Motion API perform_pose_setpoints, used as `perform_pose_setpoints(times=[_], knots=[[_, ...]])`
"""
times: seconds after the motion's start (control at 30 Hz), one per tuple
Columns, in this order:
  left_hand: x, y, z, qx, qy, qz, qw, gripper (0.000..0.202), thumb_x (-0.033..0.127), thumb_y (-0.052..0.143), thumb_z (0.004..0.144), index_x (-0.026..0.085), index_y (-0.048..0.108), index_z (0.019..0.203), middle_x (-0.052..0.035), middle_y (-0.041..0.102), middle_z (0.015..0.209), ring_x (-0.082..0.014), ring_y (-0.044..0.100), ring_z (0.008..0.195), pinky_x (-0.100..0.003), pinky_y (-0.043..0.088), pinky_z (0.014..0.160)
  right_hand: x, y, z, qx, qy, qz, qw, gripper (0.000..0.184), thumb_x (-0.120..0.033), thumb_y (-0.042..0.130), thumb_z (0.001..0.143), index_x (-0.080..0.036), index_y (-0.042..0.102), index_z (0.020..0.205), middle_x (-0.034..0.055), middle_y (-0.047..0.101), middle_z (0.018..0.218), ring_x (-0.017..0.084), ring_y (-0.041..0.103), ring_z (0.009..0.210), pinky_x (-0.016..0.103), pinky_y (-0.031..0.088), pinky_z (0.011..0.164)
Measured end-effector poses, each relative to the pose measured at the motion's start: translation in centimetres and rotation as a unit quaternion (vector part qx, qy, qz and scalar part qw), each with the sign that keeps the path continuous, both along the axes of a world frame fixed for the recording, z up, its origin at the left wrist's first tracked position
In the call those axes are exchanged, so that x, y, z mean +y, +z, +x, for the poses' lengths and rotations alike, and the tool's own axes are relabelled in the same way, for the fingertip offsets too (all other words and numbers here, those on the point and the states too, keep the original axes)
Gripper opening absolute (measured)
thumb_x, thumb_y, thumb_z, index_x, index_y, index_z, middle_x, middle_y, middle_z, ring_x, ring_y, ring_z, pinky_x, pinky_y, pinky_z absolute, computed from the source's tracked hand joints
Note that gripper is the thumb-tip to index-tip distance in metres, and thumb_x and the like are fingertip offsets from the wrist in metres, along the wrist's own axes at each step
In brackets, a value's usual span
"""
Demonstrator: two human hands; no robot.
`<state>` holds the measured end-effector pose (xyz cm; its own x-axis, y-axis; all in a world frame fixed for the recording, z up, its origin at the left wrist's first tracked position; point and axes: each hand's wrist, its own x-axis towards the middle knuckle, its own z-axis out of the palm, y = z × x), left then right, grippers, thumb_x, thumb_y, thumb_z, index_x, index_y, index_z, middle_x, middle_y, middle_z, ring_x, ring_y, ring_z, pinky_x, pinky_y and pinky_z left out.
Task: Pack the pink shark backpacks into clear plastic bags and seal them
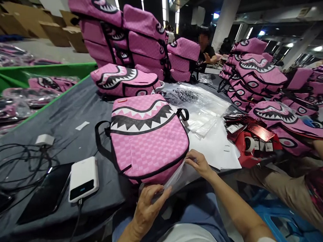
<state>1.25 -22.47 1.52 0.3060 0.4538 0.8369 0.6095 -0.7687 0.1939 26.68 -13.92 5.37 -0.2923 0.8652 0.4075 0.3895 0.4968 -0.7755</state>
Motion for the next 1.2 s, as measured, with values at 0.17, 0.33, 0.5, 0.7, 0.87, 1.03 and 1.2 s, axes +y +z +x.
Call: perform_pose_setpoints(times=[0.17, 0.33, 0.5, 0.7, 0.87, 1.03, 1.2], knots=[[-0.2, 0.4, 0.4, 0.054, 0.042, -0.029, 0.997, 0.026, 0.013, 0.057, 0.098, 0.019, 0.067, 0.121, -0.0032, 0.067, 0.086, -0.0142, 0.062, 0.077, -0.027, 0.05, 0.073, 0.8, -1.5, -0.7, 0.01, -0.132, 0.075, 0.988, 0.034, -0.051, 0.073, 0.084, -0.022, 0.056, 0.083, -0.0038, 0.055, 0.07, 0.013, 0.051, 0.062, 0.026, 0.046, 0.059], [-0.3, 0.5, 0.5, 0.053, 0.039, -0.045, 0.997, 0.022, 0.012, 0.056, 0.098, 0.017, 0.067, 0.117, -0.0038, 0.066, 0.086, -0.0145, 0.06, 0.077, -0.027, 0.047, 0.072, -3.2, -1.4, -0.6, -0.036, -0.236, 0.261, 0.935, 0.01, -0.02, 0.061, 0.093, -0.022, 0.059, 0.103, 0.0035, 0.061, 0.087, 0.018, 0.06, 0.08, 0.033, 0.053, 0.073], [-0.7, -0.4, 0.6, 0.027, 0.036, -0.061, 0.997, 0.024, 0.012, 0.059, 0.097, 0.016, 0.065, 0.12, -0.0045, 0.069, 0.09, -0.0157, 0.062, 0.083, -0.03, 0.049, 0.078, -4.0, -1.5, -1.5, -0.213, -0.023, 0.325, 0.921, 0.036, -0.019, 0.058, 0.081, -0.017, 0.062, 0.117, 0.0135, 0.066, 0.108, 0.028, 0.06, 0.109, 0.046, 0.055, 0.095], [-2.6, -1.7, 2.3, -0.04, 0.207, -0.038, 0.977, 0.02, 0.014, 0.072, 0.089, 0.025, 0.073, 0.106, -0.0085, 0.068, 0.101, -0.0282, 0.059, 0.107, -0.048, 0.044, 0.096, -0.7, -1.3, 0.1, -0.307, 0.129, 0.407, 0.851, 0.006, -0.019, 0.056, 0.088, -0.021, 0.059, 0.092, 0.0069, 0.066, 0.092, 0.021, 0.062, 0.096, 0.035, 0.054, 0.09], [-2.2, -1.3, 2.8, -0.047, 0.214, -0.037, 0.975, 0.011, 0.016, 0.069, 0.091, 0.02, 0.07, 0.101, -0.0116, 0.063, 0.102, -0.0301, 0.056, 0.11, -0.051, 0.048, 0.098, 0.6, -0.1, 0.7, -0.358, 0.236, 0.373, 0.823, 0.009, -0.02, 0.055, 0.092, -0.021, 0.056, 0.084, 0.0057, 0.066, 0.092, 0.018, 0.06, 0.087, 0.03, 0.05, 0.082], [-0.8, 0.1, 0.5, 0.087, 0.132, 0.025, 0.987, 0.004, 0.02, 0.061, 0.097, 0.018, 0.064, 0.097, -0.0064, 0.067, 0.088, -0.0221, 0.062, 0.092, -0.038, 0.052, 0.091, 1.5, 1.5, 0.2, -0.439, 0.3, 0.27, 0.802, 0.011, -0.021, 0.056, 0.095, -0.019, 0.061, 0.105, 0.0047, 0.067, 0.093, 0.017, 0.058, 0.08, 0.029, 0.043, 0.073], [0.1, 0.8, -1.0, 0.164, 0.058, 0.012, 0.985, 0.014, 0.024, 0.052, 0.102, 0.018, 0.061, 0.093, -0.0046, 0.068, 0.086, -0.016, 0.061, 0.075, -0.031, 0.049, 0.076, 1.8, 2.9, -0.1, -0.447, 0.362, 0.192, 0.795, 0.01, -0.018, 0.058, 0.097, -0.019, 0.064, 0.105, 0.0054, 0.069, 0.093, 0.017, 0.06, 0.083, 0.029, 0.039, 0.072]])
